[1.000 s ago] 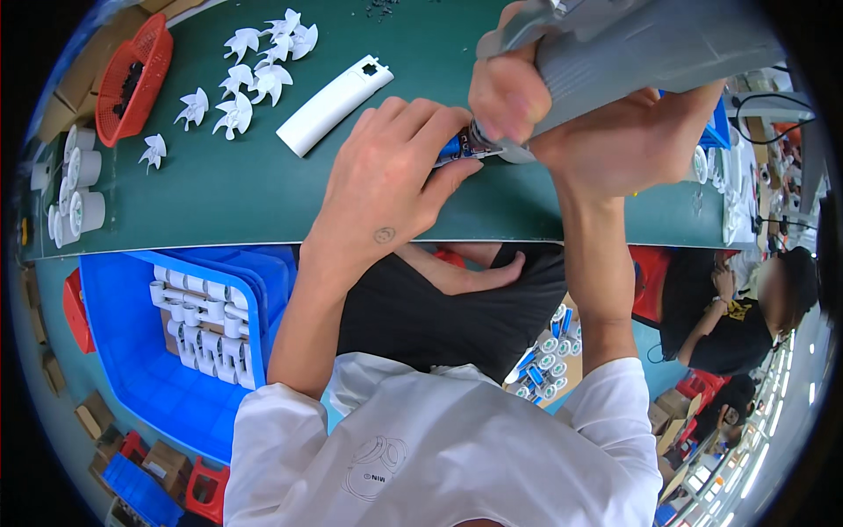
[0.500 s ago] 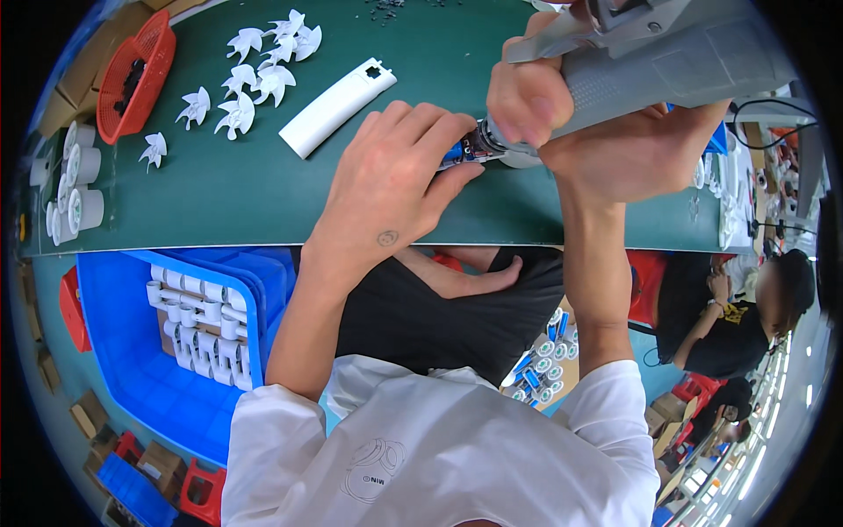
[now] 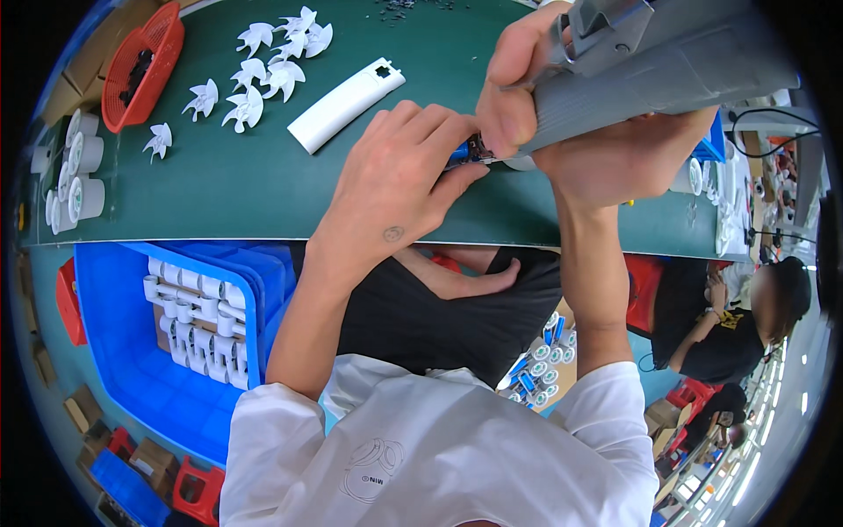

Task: Manually assemble various components of a small portable fan including the motor, blades, and housing.

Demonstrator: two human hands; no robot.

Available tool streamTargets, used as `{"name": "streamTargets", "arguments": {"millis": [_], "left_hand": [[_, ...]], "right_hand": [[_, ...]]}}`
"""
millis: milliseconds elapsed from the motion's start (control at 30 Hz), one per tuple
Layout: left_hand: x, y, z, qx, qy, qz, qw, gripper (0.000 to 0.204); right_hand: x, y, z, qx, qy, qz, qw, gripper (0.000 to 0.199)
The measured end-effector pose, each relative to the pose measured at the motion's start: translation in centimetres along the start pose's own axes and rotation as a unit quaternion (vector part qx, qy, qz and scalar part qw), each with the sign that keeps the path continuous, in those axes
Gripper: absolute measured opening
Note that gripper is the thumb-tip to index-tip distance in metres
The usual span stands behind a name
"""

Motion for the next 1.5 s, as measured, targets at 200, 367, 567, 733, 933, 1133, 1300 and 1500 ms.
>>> {"name": "streamTargets", "arguments": {"millis": [200,367,567,733,933,1133,1300,1500], "left_hand": [[0.1,0.1,-0.1,0.013,0.004,0.0,1.0,0.025],[0.0,0.1,0.0,0.018,-0.003,-0.008,1.0,0.026],[-0.1,0.2,0.1,0.014,0.001,0.001,1.0,0.026],[-0.1,0.2,0.2,0.008,-0.013,-0.004,1.0,0.027],[-0.1,0.1,-0.1,0.007,-0.011,-0.006,1.0,0.029],[-0.2,0.2,0.1,-0.003,-0.012,0.004,1.0,0.03],[0.2,0.4,0.4,-0.038,-0.002,0.05,0.998,0.031],[1.0,0.7,0.1,-0.018,0.037,0.089,0.995,0.033]], "right_hand": [[0.3,1.6,-4.0,0.405,0.173,-0.176,0.88,0.107],[0.5,1.2,-4.0,0.431,0.147,-0.164,0.875,0.102],[-0.4,-0.1,-0.8,0.258,0.017,0.009,0.966,0.067],[-2.3,3.0,1.3,-0.104,-0.164,0.308,0.931,0.069],[1.1,2.5,-1.7,0.683,-0.071,0.249,0.682,0.055],[-0.3,-0.4,-1.7,0.258,-0.071,-0.084,0.96,0.08],[-0.3,-0.7,-4.6,0.666,0.067,-0.159,0.726,0.071],[1.7,1.8,-2.9,0.248,0.08,-0.168,0.951,0.099]]}}
Point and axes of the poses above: each hand's wrist, its own x-axis towards the middle knuckle, its own z-axis out of the back of the hand, y = z × x, the point moved 8 cm from there along x, towards the middle knuckle, and after that the axes turned 11 degrees about z, right-handed, at the moved point
